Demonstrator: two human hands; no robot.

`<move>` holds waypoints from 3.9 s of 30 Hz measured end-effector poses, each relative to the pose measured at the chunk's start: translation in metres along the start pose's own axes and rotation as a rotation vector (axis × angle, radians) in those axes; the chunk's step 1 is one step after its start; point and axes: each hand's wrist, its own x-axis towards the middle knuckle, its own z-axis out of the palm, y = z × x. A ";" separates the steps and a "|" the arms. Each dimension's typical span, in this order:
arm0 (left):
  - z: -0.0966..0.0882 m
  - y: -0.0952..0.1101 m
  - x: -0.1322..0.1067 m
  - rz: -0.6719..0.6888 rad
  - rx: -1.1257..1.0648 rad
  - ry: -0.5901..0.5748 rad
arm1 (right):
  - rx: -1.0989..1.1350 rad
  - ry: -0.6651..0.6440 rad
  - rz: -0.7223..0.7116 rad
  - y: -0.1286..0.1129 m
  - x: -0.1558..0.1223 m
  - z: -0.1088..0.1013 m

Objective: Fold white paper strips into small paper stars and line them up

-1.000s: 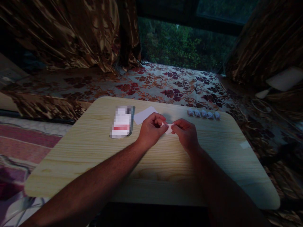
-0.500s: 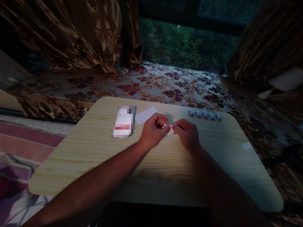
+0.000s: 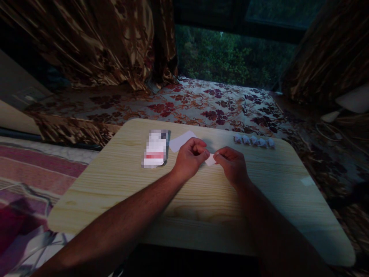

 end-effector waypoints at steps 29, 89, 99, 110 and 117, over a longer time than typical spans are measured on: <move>-0.001 0.001 0.000 0.005 0.150 -0.062 | 0.045 -0.046 0.005 0.007 0.004 -0.004; -0.007 0.002 0.006 -0.126 0.129 -0.031 | 0.236 0.015 0.097 0.005 0.009 -0.004; -0.003 0.004 0.003 -0.113 0.083 -0.105 | 0.179 -0.010 0.093 0.004 0.006 -0.001; -0.005 0.000 0.003 -0.138 0.051 -0.058 | 0.078 -0.037 0.044 0.006 0.006 -0.001; -0.004 0.003 0.002 -0.076 0.069 -0.062 | 0.074 0.025 0.000 0.007 0.007 -0.002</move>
